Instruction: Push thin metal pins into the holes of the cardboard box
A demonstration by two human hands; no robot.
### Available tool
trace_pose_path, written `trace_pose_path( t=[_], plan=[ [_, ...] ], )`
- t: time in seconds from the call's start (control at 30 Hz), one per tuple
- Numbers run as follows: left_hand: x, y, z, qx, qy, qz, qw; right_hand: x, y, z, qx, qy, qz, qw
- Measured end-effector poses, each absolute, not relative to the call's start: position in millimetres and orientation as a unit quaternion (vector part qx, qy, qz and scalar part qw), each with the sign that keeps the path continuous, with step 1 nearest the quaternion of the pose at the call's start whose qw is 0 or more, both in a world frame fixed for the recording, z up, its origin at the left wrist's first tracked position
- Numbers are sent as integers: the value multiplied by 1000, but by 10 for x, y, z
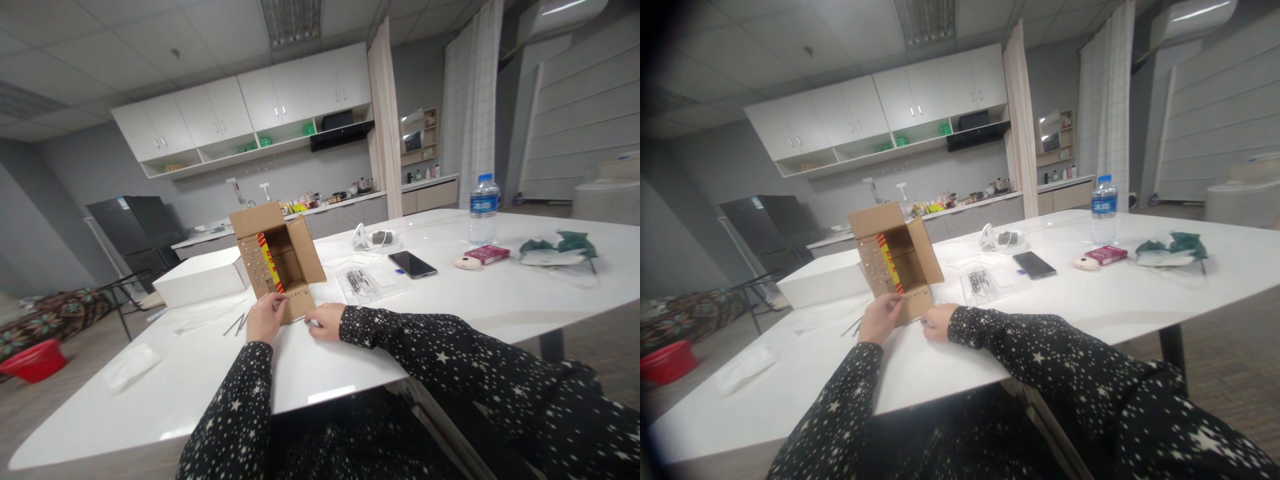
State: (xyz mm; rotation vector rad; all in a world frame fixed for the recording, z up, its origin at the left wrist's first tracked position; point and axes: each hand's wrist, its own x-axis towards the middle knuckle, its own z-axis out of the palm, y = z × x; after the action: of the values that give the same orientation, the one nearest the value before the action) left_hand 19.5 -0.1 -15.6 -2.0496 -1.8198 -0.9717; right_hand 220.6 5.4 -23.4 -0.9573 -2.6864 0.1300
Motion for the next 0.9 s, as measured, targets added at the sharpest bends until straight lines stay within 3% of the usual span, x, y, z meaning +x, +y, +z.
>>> trace_pose_path(
  t=[0.9],
  plan=[
    [224,-8,-173,-719,-628,-282,96,2203,60,-238,-330,-931,48,147]
  ],
)
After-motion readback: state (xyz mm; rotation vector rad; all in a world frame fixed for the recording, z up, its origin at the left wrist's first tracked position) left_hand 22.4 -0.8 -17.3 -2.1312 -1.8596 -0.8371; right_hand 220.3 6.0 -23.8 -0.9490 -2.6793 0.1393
